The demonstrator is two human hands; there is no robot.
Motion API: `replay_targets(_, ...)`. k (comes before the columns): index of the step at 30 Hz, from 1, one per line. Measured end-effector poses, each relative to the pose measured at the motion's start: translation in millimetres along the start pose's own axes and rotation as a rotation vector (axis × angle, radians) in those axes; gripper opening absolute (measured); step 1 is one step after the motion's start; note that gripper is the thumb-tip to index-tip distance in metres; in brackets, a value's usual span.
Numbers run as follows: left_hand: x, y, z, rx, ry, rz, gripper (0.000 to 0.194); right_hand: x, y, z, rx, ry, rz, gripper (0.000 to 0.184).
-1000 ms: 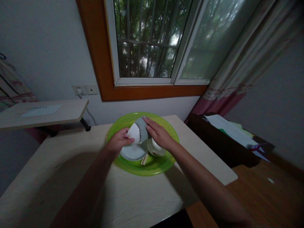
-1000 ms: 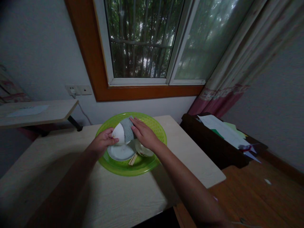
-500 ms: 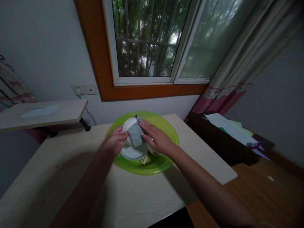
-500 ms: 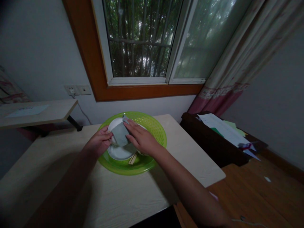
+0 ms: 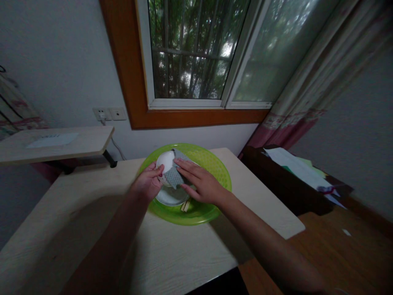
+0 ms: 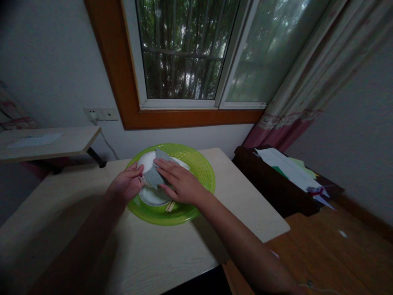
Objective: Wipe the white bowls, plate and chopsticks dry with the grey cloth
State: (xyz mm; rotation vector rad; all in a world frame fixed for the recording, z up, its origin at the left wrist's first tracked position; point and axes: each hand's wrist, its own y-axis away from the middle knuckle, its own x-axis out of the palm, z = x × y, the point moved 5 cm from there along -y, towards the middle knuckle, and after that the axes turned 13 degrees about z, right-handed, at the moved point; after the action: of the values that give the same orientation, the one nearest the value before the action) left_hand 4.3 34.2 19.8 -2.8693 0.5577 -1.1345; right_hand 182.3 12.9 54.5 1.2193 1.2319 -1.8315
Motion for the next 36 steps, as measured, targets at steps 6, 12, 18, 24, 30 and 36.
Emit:
replay_targets(6, -1.1, -1, 3, -0.006, -0.021, 0.017, 0.046, -1, 2, 6, -0.085, 0.009, -0.011, 0.064)
replay_targets(12, -1.7, -1, 4, -0.018, -0.057, -0.008, 0.041, 0, -2, 4, -0.082, 0.020, 0.021, 0.057)
replay_targets(18, 1.2, 1, 2, -0.031, -0.109, -0.015, 0.037, 2, 4, -21, 0.187, -0.096, -0.081, 0.056)
replay_targets(24, 2.7, 2, -2, -0.018, -0.075, -0.012, 0.047, 9, 9, -40, 0.309, -0.219, -0.141, 0.050)
replay_targets(30, 3.0, 2, -2, 0.041, 0.030, -0.086, 0.046, 15, 10, -52, 0.372, -0.278, -0.182, 0.039)
replay_targets(36, 2.4, 2, -1, 0.054, 0.102, -0.139, 0.042, 11, 12, -55, 0.423, -0.309, -0.226, 0.023)
